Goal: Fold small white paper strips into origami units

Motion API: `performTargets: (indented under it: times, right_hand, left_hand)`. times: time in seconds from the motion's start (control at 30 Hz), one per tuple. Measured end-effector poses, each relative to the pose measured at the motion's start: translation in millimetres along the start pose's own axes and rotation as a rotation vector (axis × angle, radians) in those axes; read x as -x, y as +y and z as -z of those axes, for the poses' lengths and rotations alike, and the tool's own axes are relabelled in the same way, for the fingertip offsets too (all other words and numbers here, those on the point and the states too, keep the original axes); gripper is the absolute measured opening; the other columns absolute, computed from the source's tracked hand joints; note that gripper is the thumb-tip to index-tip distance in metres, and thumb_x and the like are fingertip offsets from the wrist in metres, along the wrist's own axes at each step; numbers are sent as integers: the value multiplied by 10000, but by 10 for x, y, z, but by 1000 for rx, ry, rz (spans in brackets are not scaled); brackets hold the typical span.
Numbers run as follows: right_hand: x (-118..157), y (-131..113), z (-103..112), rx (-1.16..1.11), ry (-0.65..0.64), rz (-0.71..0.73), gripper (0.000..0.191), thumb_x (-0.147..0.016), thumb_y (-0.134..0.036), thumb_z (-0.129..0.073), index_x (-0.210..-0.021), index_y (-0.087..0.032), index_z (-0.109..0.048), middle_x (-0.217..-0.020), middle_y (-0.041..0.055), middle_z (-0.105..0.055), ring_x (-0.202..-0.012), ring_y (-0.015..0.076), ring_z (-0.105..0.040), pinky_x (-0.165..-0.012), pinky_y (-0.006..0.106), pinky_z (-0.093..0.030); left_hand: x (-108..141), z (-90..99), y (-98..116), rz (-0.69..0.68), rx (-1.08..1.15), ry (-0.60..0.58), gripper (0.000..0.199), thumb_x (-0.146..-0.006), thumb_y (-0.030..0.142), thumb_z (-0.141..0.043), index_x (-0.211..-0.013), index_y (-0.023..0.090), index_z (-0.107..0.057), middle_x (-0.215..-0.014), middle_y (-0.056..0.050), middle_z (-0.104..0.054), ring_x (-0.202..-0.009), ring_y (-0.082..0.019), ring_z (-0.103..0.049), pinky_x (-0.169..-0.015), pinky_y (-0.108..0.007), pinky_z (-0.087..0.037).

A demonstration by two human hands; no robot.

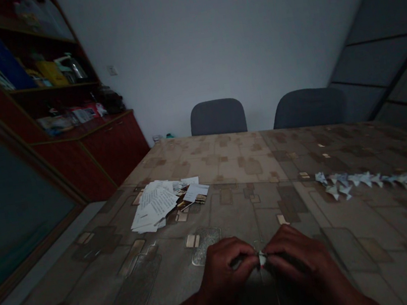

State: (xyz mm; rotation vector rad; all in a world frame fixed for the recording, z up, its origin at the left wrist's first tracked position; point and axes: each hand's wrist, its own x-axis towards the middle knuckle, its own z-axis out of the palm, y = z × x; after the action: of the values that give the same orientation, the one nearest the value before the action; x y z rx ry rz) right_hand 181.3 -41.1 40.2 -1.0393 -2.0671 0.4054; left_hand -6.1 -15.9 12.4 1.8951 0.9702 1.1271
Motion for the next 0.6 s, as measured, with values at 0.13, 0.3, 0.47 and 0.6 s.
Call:
performTargets:
  times: [0.13,0.3,0.47,0.6]
  right_hand:
    - [-2,1,-2,20,-9,3,173,-928,-190,-543,-785,-200,-639,-667,7,-648,-647,157,-590,-585,262,-451]
    - [20,44,11,20,-30,-28,86,-913,-183,-561,-888,-203,-640,-773,19,-673,-736,174,-604,-665,294,-468]
    - [26,88,-35,67,-7,5,88,-889,-139,-572,-853,-205,-618,-764,5,-668,-715,169,-593,-690,314,-449]
    - [30,116,-77,112,-30,-16,140,-866,-101,-538,-780,-197,-595,-717,7,-634,-687,165,-567,-638,290,-429]
  left_hand:
    - [16,-22,-20,1,-13,-3,130,-753,129,-644,-649,168,-711,-622,-13,-685,-584,-129,-616,-604,-212,-425]
    - [20,-47,-89,37,-101,-27,102,-740,103,-679,-659,160,-704,-646,-10,-694,-620,-135,-626,-642,-227,-412]
    - [11,-62,-117,28,-216,-72,90,-740,110,-724,-673,166,-701,-677,0,-699,-668,-146,-627,-691,-257,-388]
    - [-3,-42,-107,34,-295,-120,77,-724,140,-760,-695,177,-699,-712,-1,-706,-717,-166,-627,-719,-281,-380]
